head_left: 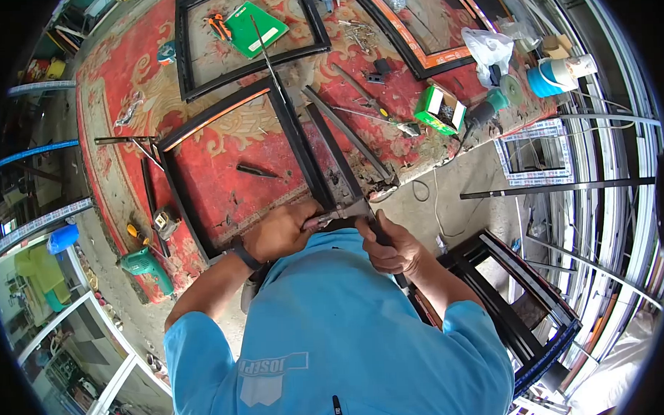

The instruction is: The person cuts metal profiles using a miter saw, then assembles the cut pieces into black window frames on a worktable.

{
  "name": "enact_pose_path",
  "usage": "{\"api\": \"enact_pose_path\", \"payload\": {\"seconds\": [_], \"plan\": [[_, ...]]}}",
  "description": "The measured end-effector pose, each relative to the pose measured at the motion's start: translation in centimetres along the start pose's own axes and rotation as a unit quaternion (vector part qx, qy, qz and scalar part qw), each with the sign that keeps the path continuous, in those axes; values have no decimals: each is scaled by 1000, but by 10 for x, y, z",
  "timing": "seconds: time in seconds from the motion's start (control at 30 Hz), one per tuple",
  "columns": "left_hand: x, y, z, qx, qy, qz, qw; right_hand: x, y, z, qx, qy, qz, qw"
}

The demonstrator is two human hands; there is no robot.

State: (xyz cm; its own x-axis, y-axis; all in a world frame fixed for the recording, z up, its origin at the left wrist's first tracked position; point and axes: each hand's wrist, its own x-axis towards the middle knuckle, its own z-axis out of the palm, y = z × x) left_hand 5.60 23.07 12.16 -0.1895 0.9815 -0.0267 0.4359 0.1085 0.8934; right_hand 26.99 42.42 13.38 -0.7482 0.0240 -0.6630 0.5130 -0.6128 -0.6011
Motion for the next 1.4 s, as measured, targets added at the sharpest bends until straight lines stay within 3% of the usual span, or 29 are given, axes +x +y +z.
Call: {"api": "enact_pose_path", "payload": {"seconds": [0.1,0.13,0.2,0.23,0.27,0.3,0.4,0.47,0.53,0.67,0.7,0.8,0.87,0.97,1.07,1.4], "plan": [[3,-11,7,40,13,-45,998,6,-2,0,-209,150,-76,963],[4,-11,6,64,1,-70,995,16,10,-13,-462,227,-242,823],[5,-9,5,88,-16,-89,992,21,33,-19,-453,254,-292,804],[6,-8,4,90,-19,-82,992,15,23,-14,-292,172,-207,918],[5,-7,4,91,-24,-78,993,5,12,-9,-114,82,-109,984],[4,-7,6,63,-26,-58,996,-1,6,-6,71,-12,-5,997],[4,-12,16,12,-32,-21,999,-1,15,-9,-156,104,-111,976],[5,-17,22,22,-22,-34,999,3,20,-15,-308,178,-175,918],[5,-21,22,75,-16,-77,994,7,22,-19,-452,239,-231,828],[4,-7,14,105,-87,-141,981,12,23,-22,-213,238,-126,939],[5,-2,12,107,-125,-130,978,6,15,-19,-35,154,-100,982],[12,-1,15,93,-217,-68,969,-14,0,-25,89,38,-103,990],[8,-17,29,55,-251,-20,966,-23,1,-32,80,33,-124,988],[19,7,22,-56,-236,-78,967,-32,3,-37,54,69,-146,985],[28,28,20,-32,-129,-25,991,-35,4,-41,-68,185,-165,967],[68,80,52,127,-88,2,988,-78,21,-77,-304,258,-209,893]]}}
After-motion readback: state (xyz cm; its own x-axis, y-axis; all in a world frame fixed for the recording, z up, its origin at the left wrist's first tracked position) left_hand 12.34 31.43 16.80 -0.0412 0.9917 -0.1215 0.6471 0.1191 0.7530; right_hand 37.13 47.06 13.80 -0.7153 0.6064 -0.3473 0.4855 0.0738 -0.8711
